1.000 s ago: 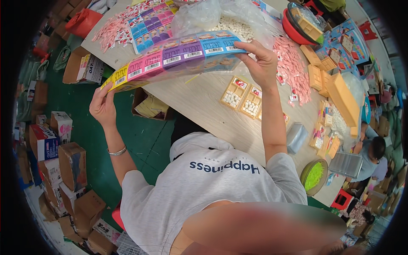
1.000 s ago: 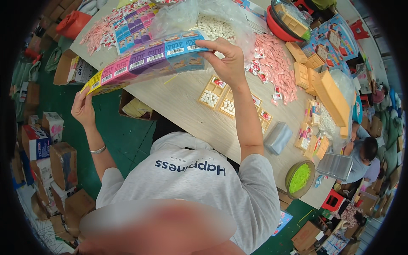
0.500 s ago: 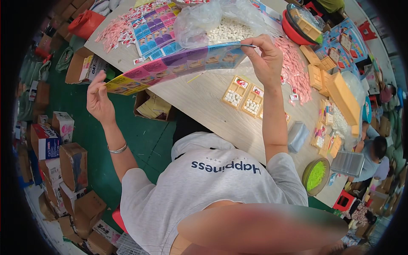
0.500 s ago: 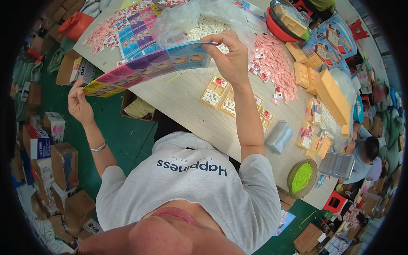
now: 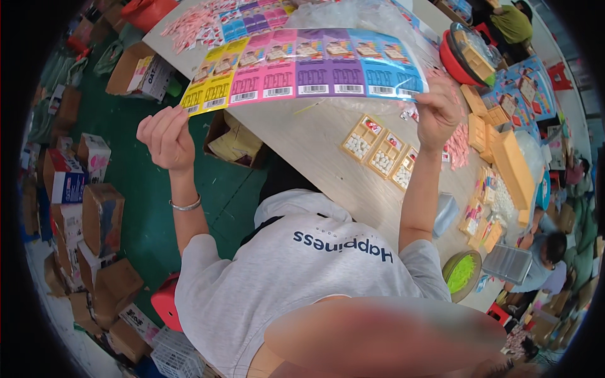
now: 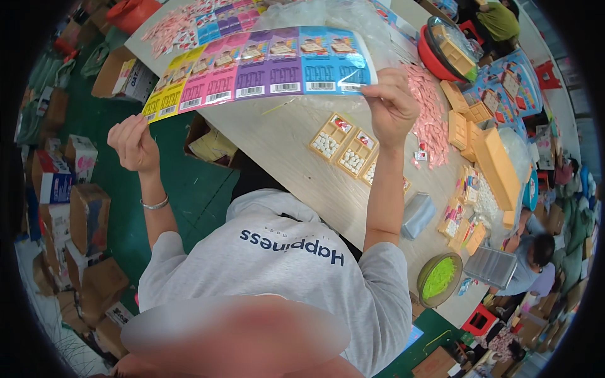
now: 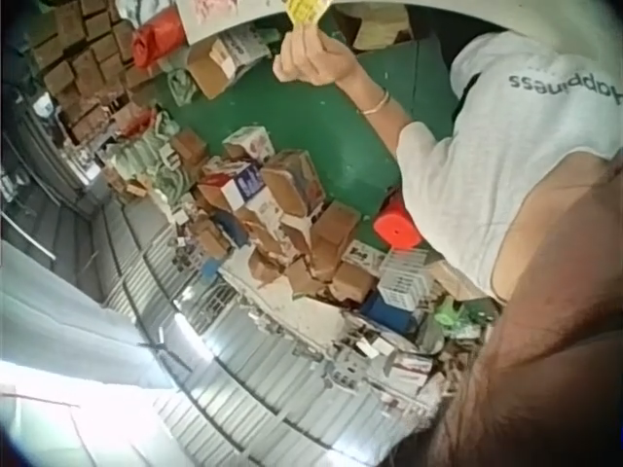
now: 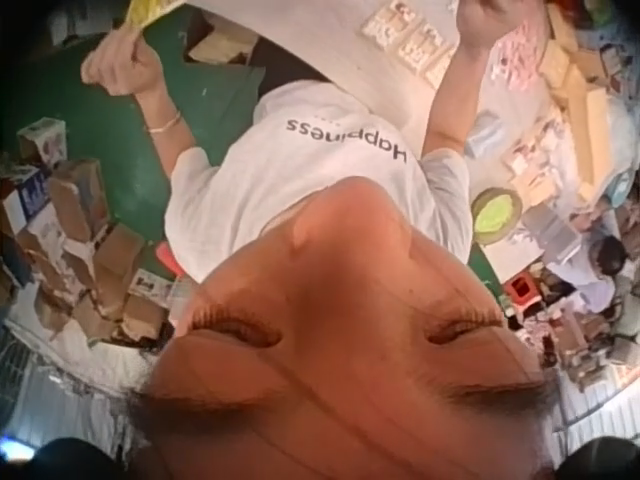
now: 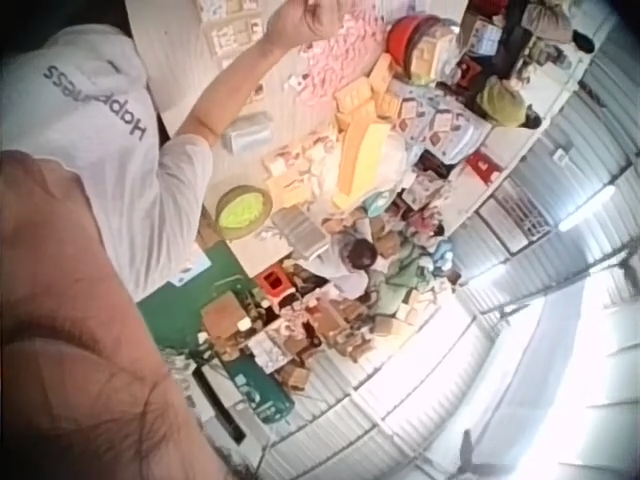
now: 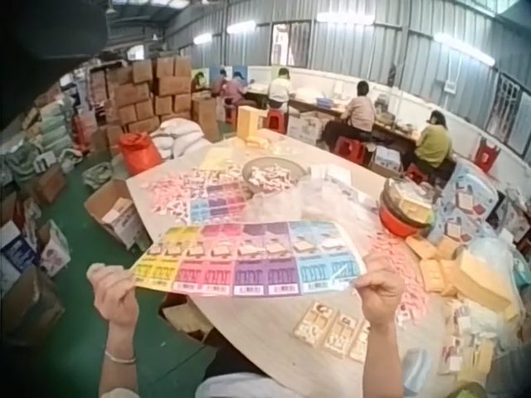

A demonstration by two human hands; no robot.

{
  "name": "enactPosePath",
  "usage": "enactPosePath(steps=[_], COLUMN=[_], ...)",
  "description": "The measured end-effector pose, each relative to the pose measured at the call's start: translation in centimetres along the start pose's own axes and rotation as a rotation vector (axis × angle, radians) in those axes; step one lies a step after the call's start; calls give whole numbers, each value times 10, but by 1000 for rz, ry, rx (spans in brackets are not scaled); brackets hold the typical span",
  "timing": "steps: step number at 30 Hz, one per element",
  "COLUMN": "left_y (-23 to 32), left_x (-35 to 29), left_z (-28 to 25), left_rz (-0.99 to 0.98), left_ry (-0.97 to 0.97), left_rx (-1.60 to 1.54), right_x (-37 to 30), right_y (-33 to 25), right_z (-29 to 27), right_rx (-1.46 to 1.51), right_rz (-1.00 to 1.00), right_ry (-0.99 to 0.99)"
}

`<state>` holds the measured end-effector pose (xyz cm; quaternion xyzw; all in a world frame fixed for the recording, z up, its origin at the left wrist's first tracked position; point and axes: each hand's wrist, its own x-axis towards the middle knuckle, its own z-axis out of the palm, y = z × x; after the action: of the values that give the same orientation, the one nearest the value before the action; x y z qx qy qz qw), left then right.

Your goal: Packaging small white cubes into plastic trays and wrapping them with decorative paper labels.

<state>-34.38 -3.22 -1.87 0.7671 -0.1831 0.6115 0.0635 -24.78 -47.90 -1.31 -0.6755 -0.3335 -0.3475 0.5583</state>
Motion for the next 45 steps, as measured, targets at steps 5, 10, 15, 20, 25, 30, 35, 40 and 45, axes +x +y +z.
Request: enactPosePath(steps=[5, 10, 15, 20, 25, 30, 35, 40, 45], left_y=[0, 2, 5, 27, 46, 115, 220, 250, 272], left_x=[-13, -19, -19, 9, 6, -52, -134, -157, -170], left_z=[-3, -9, -11, -12, -3, 63, 104, 101, 109], left_rz=[37, 61, 76, -193, -783, -1066, -1030, -895, -609], left_ry=[-15, -49, -53, -30, 26, -220, -926, -1324, -1299], left_rx=[136, 217, 227, -343, -1355, -995, -722, -759, -701], right_x=[-1, -8, -17, -34, -66, -141, -280, -336, -271], right_y=[-1, 1, -4, -25, -107, -137, -134, -149, -124], right_z=[2, 1, -3, -8, -31, -40, -86, -67, 38], right_rx=[-53, -87, -102, -30, 212, -286, -949, -1532, -745], right_rz=[-81, -84, -64, -20, 306, 560, 911, 1106, 786], right_ry=[-28, -39, -21, 69, 273, 432, 323, -21, -498])
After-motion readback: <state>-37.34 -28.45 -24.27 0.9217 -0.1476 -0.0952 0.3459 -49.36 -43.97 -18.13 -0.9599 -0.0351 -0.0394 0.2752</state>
